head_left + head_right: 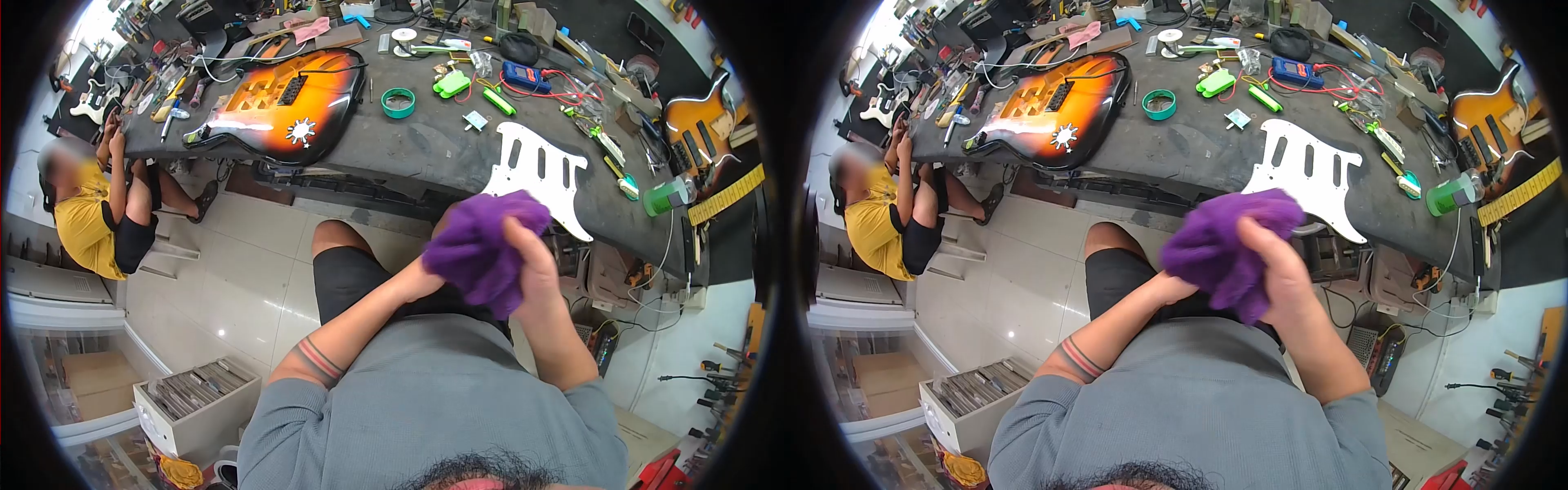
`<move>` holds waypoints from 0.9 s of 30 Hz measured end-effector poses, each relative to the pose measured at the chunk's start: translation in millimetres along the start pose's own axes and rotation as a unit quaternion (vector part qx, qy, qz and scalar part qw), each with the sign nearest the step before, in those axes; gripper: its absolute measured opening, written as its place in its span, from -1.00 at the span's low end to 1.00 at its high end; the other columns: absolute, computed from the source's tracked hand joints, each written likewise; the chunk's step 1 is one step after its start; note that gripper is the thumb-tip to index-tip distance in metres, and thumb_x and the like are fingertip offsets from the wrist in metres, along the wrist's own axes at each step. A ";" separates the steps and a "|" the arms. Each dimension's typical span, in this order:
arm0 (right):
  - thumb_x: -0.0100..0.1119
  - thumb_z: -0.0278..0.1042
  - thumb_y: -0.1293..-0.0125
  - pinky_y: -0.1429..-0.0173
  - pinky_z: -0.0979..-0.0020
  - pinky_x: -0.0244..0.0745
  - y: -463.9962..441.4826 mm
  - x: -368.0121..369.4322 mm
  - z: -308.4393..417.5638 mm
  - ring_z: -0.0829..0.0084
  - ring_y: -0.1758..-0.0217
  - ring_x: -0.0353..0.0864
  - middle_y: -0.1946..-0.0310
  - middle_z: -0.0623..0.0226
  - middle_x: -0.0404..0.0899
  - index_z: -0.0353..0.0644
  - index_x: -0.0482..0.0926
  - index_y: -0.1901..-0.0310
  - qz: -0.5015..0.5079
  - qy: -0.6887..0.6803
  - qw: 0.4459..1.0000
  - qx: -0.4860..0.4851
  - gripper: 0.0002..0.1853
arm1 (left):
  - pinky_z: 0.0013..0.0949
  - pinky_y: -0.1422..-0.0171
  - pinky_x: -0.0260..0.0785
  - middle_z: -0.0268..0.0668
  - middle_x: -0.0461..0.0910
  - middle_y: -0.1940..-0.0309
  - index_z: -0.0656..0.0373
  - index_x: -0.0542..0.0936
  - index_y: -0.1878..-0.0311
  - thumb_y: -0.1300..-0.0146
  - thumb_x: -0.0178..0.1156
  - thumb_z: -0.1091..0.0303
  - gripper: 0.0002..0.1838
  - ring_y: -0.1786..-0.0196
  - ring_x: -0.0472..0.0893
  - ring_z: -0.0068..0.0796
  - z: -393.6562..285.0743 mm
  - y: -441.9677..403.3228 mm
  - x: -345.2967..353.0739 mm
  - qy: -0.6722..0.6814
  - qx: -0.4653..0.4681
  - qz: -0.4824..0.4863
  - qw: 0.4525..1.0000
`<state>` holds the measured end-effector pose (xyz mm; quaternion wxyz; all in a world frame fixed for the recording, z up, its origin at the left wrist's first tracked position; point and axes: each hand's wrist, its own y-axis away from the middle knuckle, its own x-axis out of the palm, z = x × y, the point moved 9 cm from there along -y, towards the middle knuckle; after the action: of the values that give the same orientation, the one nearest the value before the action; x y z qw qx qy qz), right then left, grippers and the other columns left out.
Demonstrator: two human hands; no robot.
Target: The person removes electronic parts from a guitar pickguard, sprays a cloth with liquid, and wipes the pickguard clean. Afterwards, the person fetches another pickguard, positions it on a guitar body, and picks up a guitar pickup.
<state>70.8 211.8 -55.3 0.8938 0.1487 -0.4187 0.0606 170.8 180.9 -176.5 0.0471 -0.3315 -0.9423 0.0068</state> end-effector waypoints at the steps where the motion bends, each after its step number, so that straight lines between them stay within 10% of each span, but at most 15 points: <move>1: 0.24 -0.02 -0.71 -0.45 0.12 0.69 -7.5 2.1 -14.7 0.24 -0.31 0.78 -0.29 0.16 0.74 -0.24 0.61 -0.39 0.025 0.033 0.998 0.038 -0.52 | -0.15 -0.70 0.39 -0.11 0.60 -0.51 0.18 0.47 -0.63 -0.68 0.28 0.21 -0.43 -0.54 0.59 -0.27 -3.8 5.5 -1.2 -0.110 0.057 0.014 0.992; 4: 0.07 0.02 -0.82 -0.40 0.33 0.59 -16.7 42.7 -10.7 0.48 -0.20 0.68 -0.11 0.36 0.73 -0.29 0.66 -0.29 0.046 0.319 0.947 0.019 -0.53 | -0.15 -0.71 0.39 -0.11 0.60 -0.51 0.19 0.48 -0.62 -0.65 0.31 0.23 -0.42 -0.54 0.60 -0.27 -7.1 16.4 -25.0 -0.188 0.095 -0.037 0.977; 8: 0.01 -0.04 -0.86 -0.42 0.36 0.55 -14.3 54.5 10.7 0.50 -0.21 0.67 -0.12 0.37 0.73 -0.33 0.68 -0.25 0.084 0.360 0.929 0.011 -0.54 | -0.15 -0.71 0.38 -0.12 0.61 -0.51 0.20 0.50 -0.61 -0.61 0.35 0.25 -0.40 -0.53 0.61 -0.27 -21.4 31.9 -57.7 -0.285 0.143 -0.105 0.942; 11: 0.03 -0.05 -0.85 -0.40 0.35 0.59 -13.0 45.0 16.2 0.46 -0.23 0.72 -0.20 0.34 0.76 -0.31 0.69 -0.31 0.028 0.333 0.942 0.026 -0.54 | -0.13 -0.74 0.35 -0.12 0.57 -0.54 0.17 0.46 -0.63 -0.57 0.40 0.35 -0.36 -0.56 0.58 -0.25 -28.4 61.6 -84.7 0.168 0.064 -0.163 0.970; 13: 0.05 -0.06 -0.84 -0.38 0.34 0.63 -15.3 37.6 10.9 0.45 -0.24 0.75 -0.23 0.33 0.77 -0.30 0.67 -0.38 -0.006 0.295 0.954 0.060 -0.54 | -0.10 -0.72 0.38 -0.12 0.56 -0.55 0.16 0.44 -0.64 -0.56 0.41 0.38 -0.34 -0.56 0.58 -0.24 -52.2 74.5 -98.3 0.107 0.067 -0.228 0.965; 15: 0.05 -0.05 -0.84 -0.36 0.31 0.66 -25.6 30.0 -2.2 0.43 -0.26 0.76 -0.27 0.32 0.76 -0.27 0.62 -0.45 0.014 0.268 0.962 0.056 -0.52 | -0.09 -0.68 0.44 -0.13 0.58 -0.53 0.17 0.44 -0.64 -0.56 0.41 0.40 -0.35 -0.53 0.61 -0.25 -97.3 79.7 -103.9 -0.276 0.118 -0.283 0.911; 22: 0.03 0.01 -0.84 -0.21 0.24 0.77 -28.8 0.0 -30.5 0.39 -0.18 0.81 -0.25 0.29 0.75 -0.18 0.50 -0.58 0.012 0.209 0.975 0.071 -0.47 | -0.12 -0.57 0.56 -0.14 0.65 -0.45 0.23 0.46 -0.61 -0.62 0.34 0.39 -0.42 -0.41 0.69 -0.27 -70.5 56.1 -81.8 0.357 0.081 -0.192 0.911; 27: 0.02 0.00 -0.84 -0.04 0.31 0.79 -0.8 -43.7 -20.9 0.34 0.07 0.87 0.05 0.22 0.78 -0.27 0.55 -0.43 0.010 0.270 0.959 0.083 -0.51 | -0.08 -0.56 0.57 -0.06 0.68 -0.38 0.29 0.50 -0.56 -0.73 0.16 0.14 -0.47 -0.36 0.71 -0.18 -114.4 38.4 -89.0 0.220 0.142 -0.180 0.948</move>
<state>58.3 218.3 -101.6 0.9574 0.1960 -0.1573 0.1421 274.5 153.1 -71.8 0.3000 -0.1391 -0.9419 0.0584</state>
